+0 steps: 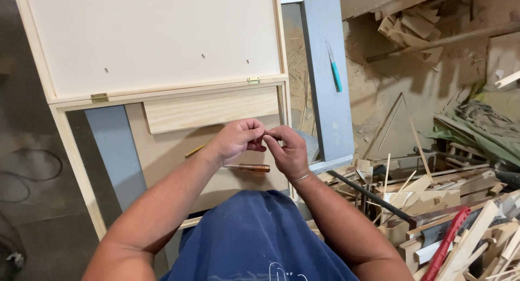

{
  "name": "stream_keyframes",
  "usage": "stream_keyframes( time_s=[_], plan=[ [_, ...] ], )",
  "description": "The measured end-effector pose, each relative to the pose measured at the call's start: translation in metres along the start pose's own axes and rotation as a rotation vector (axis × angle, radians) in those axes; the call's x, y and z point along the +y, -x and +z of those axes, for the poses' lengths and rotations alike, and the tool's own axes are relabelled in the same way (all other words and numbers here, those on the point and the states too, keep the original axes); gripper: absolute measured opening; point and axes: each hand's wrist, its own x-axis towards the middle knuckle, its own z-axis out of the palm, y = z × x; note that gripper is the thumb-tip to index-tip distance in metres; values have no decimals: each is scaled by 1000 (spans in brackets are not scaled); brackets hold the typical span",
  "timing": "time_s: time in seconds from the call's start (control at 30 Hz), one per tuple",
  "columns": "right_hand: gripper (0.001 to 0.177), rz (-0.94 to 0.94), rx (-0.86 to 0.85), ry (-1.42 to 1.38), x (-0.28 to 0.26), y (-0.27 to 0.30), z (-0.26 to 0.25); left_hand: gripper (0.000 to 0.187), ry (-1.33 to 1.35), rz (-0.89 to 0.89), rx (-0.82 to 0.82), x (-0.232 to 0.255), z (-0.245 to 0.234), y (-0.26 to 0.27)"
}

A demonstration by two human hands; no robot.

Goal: Fastening hinges to a wooden frame using a screwdriver and screws

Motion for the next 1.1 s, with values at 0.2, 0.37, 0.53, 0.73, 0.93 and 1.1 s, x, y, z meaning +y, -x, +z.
stream_keyframes(
  time_s=[0.2, 0.37, 0.53, 0.73, 0.93, 1.1],
  plan=[
    [7, -3, 12, 60, 6, 0, -6, 10, -689, 98, 200, 36, 15, 7],
    [6, 30, 20, 71, 13, 0, -6, 32, -1660, 793, 441, 64, -29, -30],
    [7, 80, 6, 58, 21, 8, -5, 31, -1971, 1053, 422, 61, -74, -71],
    [7, 134, -11, 68, 35, 15, -7, 22, -1969, 1253, 484, 57, -80, -75],
    [7, 191, -10, 36, 47, 4, -9, 20, -1919, 1258, 476, 59, -77, -74],
    [8, 225, 65, 81, 49, -17, -13, 15, -1915, 1306, 422, 71, -63, -63]
  ],
)
